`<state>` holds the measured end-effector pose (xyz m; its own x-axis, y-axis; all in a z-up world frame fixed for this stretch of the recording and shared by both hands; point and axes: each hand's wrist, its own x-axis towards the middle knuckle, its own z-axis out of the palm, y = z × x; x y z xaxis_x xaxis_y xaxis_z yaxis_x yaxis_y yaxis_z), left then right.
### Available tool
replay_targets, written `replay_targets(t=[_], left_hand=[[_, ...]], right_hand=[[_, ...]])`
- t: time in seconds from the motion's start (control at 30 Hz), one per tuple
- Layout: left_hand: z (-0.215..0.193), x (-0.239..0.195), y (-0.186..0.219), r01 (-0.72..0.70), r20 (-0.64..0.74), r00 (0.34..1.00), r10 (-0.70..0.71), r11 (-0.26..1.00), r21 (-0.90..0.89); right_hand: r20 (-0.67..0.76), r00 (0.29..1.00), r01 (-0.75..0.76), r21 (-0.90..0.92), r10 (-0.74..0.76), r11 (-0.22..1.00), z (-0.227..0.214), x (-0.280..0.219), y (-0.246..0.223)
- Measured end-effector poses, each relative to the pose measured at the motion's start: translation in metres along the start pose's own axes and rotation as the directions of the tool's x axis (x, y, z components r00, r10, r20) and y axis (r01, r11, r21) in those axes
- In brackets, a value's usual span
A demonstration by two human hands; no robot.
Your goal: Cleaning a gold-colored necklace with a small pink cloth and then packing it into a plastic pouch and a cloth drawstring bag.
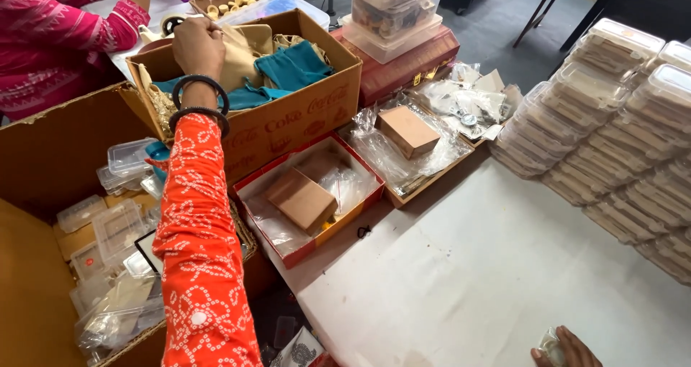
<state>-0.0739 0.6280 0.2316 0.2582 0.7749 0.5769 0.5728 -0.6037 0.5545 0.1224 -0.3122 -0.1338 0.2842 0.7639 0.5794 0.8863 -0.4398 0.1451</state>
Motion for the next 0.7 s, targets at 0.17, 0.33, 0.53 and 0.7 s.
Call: replay_targets(t=[0.17,0.33,0.53,0.7], left_hand=[[0.01,0.0,-0.01,-0.025,0.2,0.979,0.048,0.993,-0.12],[0.013,0.009,-0.015,-0.066,0.121,0.99,0.076,0.994,-0.083],[-0.029,0.007,0.027,-0.388,-0.323,0.897,0.301,0.886,-0.254],[-0.039,-0.005,0.042,-0.33,0.02,0.939,0.343,0.915,-0.231]], right_hand=[[0.006,0.999,-0.051,0.011,0.051,0.999,-0.004,0.002,-0.007],[-0.033,0.996,-0.082,0.004,0.082,0.997,-0.02,0.013,-0.023],[0.047,0.98,-0.195,-0.008,0.195,0.981,0.038,-0.04,0.019],[0.09,0.925,-0.373,0.016,0.37,0.928,0.073,-0.086,0.057]])
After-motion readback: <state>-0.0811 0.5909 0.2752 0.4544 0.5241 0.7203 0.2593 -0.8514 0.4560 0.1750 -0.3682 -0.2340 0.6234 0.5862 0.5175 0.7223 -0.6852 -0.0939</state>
